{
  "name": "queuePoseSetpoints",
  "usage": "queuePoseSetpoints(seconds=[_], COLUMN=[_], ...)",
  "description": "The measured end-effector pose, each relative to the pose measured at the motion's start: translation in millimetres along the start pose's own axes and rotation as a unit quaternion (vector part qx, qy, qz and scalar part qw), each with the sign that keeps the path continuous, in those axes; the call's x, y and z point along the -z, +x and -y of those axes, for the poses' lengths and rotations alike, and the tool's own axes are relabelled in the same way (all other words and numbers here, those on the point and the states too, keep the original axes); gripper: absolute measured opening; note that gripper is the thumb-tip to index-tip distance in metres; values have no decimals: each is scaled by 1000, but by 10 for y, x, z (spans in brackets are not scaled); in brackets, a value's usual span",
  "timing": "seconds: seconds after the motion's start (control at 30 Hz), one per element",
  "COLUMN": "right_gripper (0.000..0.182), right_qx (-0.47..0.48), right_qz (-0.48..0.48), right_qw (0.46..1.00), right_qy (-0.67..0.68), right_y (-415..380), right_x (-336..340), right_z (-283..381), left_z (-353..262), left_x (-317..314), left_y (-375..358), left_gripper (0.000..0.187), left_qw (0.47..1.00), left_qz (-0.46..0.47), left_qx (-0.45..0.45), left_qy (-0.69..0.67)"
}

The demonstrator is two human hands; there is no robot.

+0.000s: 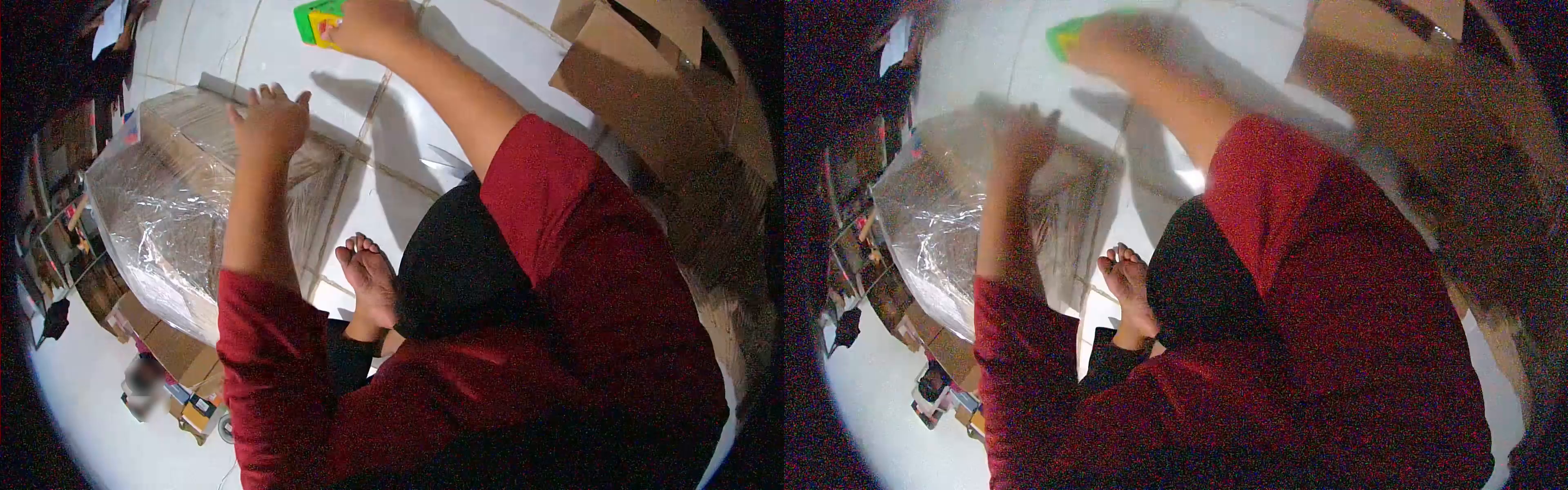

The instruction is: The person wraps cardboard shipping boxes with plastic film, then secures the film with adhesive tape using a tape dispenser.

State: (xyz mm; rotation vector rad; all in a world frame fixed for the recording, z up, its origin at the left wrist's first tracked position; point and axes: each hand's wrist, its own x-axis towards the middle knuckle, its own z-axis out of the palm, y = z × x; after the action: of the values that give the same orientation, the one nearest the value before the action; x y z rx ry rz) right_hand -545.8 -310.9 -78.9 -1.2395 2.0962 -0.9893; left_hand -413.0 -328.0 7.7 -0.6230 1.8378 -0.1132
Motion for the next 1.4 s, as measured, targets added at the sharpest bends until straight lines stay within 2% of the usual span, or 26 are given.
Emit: queuePoseSetpoints(seconds=[0.07, 0.17, 0.23, 0.3, 0.37, 0.43, 0.47, 0.53, 0.57, 0.6, 0.63, 0.67, 0.7, 0.73, 0.77, 0.8, 0.83, 0.9, 0.97, 1.0, 1.13, 1.2, 1.23, 1.3, 1.33, 1.4], right_gripper=[40, 39, 38, 38, 38, 38, 38, 37, 37, 38, 39, 41, 42, 39, 37, 37, 38, 35, 34, 34, 32, 32, 31, 30, 30, 30], right_qx=[-41, -57, -15, -6, 5, -30, -28, -51, -50, -35, -19, -12, -5, 74, 155, 175, 198, 198, 202, 208, 261, 281, 279, 281, 275, 272], right_qz=[40, 48, 37, 47, 54, 32, 32, 17, 20, 39, 57, 113, 168, 160, 150, 204, 257, 317, 361, 361, 381, 382, 380, 378, 379, 377], right_qw=[998, 996, 998, 998, 997, 999, 999, 998, 998, 997, 996, 992, 985, 984, 976, 963, 946, 927, 910, 909, 886, 878, 879, 879, 881, 883], right_qy=[-27, -38, -54, -51, -47, 11, 13, 27, 28, 50, 73, 61, 47, 27, 6, -1, -8, 23, 24, 21, 40, 63, 70, 76, 68, 57], right_y=[31, 15, 4, -42, -52, -41, -56, -127, -208, -304, -401, -500, -575, -687, -801, -896, -994, -1163, -1268, -1291, -1368, -1399, -1406, -1414, -1416, -1416], right_x=[237, 263, 228, 300, 349, 346, 380, 550, 652, 793, 917, 1024, 1116, 1072, 991, 1004, 1002, 876, 720, 696, 580, 583, 588, 617, 635, 718], right_z=[40, 47, 18, 3, -25, -48, -28, 16, 39, 66, 79, 83, 53, -84, -224, -241, -230, -210, -188, -178, -209, -206, -204, -154, -128, -55], left_z=[-113, -397, -454, -443, -462, -542, -655, -873, -979, -1109, -1213, -1251, -1217, -1128, -1051, -1007, -951, -949, -1001, -1034, -1092, -1129, -1106, -1046, -1027, -993], left_x=[11, -475, -846, -715, -613, -788, -774, -804, -868, -869, -883, -910, -991, -1125, -1208, -1216, -1259, -1327, -1306, -1263, -1458, -1361, -1308, -1219, -1246, -1267], left_y=[-105, 57, 283, 207, 57, 161, 103, 30, -28, -114, -221, -355, -402, -434, -464, -536, -570, -621, -699, -790, -730, -796, -837, -919, -905, -885], left_gripper=[49, 49, 48, 48, 49, 51, 49, 47, 45, 45, 45, 49, 49, 51, 52, 56, 61, 56, 47, 37, 33, 27, 27, 23, 23, 17], left_qw=[994, 993, 988, 995, 957, 959, 968, 970, 954, 944, 909, 841, 839, 662, 412, 320, 271, 248, 275, 246, 256, 305, 301, 481, 479, 358], left_qz=[-75, -34, -7, -7, -222, -214, -149, -190, -290, -322, -346, -304, -307, -227, -127, -181, -211, -210, -137, -137, -167, -234, -240, -237, -242, -254], left_qx=[75, 84, 101, 96, 128, 110, 113, 74, 30, -16, -62, -87, -86, -91, -90, -67, -77, -110, -129, -96, -84, -36, -36, 57, 58, -2], left_qy=[31, 70, 114, 28, 133, 149, 168, 131, 75, -76, -224, -439, -442, -709, -898, -928, -936, -939, -943, -955, -948, -922, -922, -842, -842, -899])
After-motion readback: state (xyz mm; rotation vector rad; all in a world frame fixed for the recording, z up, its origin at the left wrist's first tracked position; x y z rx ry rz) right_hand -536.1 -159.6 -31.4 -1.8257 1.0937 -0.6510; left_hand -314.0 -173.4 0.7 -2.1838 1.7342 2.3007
